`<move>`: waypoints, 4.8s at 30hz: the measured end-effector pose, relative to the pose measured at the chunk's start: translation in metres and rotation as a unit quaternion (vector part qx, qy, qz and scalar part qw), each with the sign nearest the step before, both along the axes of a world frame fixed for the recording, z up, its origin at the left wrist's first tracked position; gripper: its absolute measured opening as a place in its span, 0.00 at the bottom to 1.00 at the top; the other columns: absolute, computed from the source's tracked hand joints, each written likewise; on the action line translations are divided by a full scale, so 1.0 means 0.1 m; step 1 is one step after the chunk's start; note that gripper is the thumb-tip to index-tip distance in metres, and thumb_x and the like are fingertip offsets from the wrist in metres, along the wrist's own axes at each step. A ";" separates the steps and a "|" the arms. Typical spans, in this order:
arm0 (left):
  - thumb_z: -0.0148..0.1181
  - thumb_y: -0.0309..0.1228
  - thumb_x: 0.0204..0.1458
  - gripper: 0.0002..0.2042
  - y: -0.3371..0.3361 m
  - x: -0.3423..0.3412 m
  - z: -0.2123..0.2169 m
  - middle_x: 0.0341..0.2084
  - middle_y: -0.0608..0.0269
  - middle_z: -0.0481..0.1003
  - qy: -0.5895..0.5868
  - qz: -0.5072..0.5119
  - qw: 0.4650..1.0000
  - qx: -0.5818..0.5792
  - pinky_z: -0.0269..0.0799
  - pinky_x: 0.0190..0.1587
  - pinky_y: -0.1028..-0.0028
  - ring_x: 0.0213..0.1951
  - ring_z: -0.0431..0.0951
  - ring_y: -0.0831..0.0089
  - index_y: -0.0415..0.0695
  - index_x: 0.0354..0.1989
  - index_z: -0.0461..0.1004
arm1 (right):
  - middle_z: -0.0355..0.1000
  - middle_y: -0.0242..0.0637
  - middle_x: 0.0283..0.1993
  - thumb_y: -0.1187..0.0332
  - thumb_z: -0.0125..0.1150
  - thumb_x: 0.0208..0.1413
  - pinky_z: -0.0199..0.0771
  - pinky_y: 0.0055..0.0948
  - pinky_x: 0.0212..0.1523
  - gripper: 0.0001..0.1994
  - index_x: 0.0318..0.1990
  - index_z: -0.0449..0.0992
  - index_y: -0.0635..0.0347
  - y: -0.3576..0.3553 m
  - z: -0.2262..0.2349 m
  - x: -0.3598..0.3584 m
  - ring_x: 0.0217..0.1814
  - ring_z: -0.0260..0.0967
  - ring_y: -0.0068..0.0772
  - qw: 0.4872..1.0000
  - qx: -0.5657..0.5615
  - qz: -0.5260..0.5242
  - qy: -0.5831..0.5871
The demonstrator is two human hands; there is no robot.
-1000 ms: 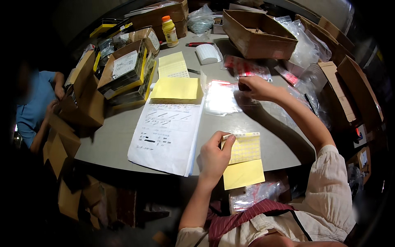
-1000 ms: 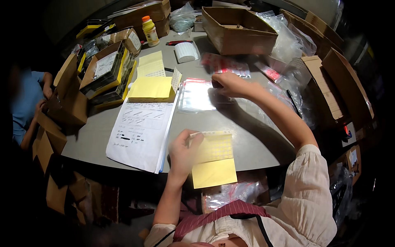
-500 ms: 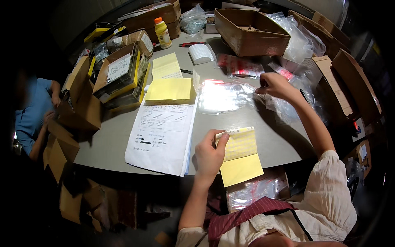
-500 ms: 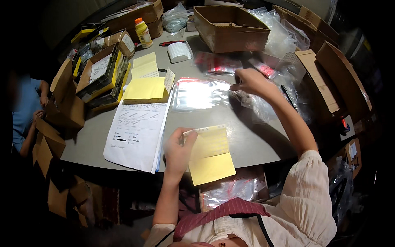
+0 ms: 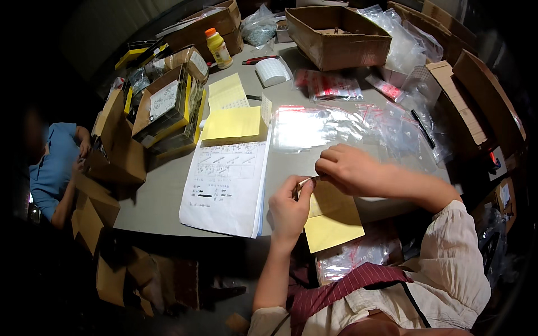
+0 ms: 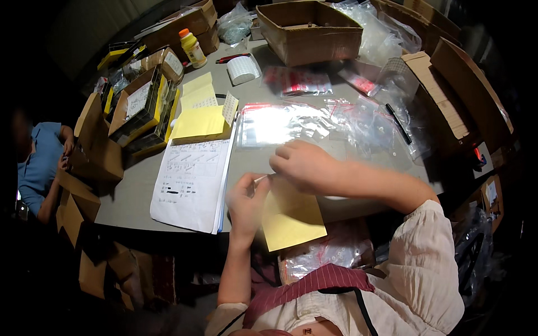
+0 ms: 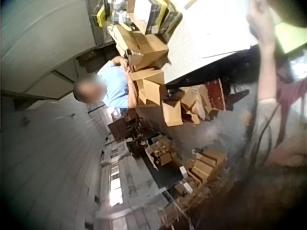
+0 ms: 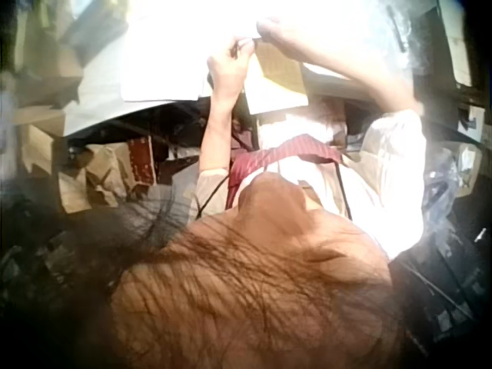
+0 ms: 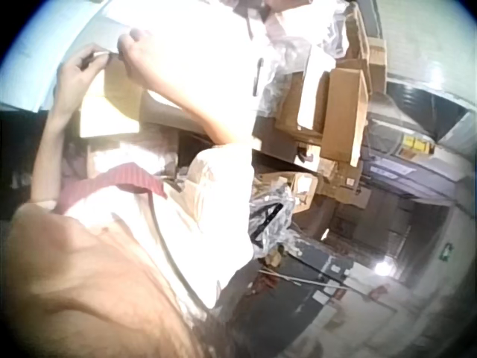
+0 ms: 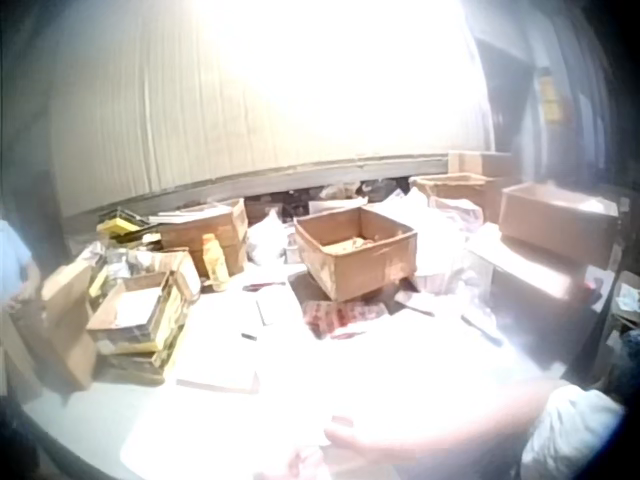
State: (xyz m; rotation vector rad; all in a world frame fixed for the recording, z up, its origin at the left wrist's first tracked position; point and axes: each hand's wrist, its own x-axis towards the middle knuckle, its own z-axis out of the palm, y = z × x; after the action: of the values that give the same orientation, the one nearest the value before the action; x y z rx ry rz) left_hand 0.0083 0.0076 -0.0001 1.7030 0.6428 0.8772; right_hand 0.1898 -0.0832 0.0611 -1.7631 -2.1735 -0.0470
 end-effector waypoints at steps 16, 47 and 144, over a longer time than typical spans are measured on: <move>0.66 0.38 0.60 0.12 0.05 0.01 -0.01 0.15 0.62 0.71 0.073 0.016 0.997 -0.018 0.61 0.23 0.70 0.18 0.66 0.76 0.41 0.40 0.83 | 0.76 0.35 0.28 0.65 0.63 0.57 0.71 0.28 0.30 0.12 0.38 0.79 0.69 0.66 -0.06 1.55 0.29 0.72 0.24 0.883 -0.228 -0.239 0.334; 0.58 0.30 0.66 0.08 0.07 -0.04 0.01 0.27 0.62 0.81 0.026 -0.083 0.991 -0.100 0.69 0.29 0.78 0.27 0.74 0.85 0.38 0.37 0.71 | 0.76 0.45 0.34 0.61 0.69 0.60 0.72 0.39 0.38 0.16 0.41 0.73 0.64 0.30 0.14 0.82 0.35 0.72 0.38 0.951 -0.097 -0.116 0.271; 0.59 0.32 0.65 0.09 0.06 -0.02 0.03 0.22 0.55 0.80 0.039 -0.023 0.996 -0.079 0.71 0.29 0.72 0.23 0.77 0.74 0.37 0.38 0.78 | 0.78 0.49 0.35 0.63 0.66 0.55 0.75 0.43 0.41 0.15 0.37 0.78 0.70 0.82 -0.03 1.33 0.39 0.77 0.47 0.953 -0.218 -0.200 0.061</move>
State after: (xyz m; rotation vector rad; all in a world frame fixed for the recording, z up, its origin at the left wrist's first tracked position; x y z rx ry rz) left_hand 0.0065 0.0132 0.0028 1.6094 0.7050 0.7119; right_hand 0.3223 -0.0011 0.0581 -2.3545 -1.7998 0.4664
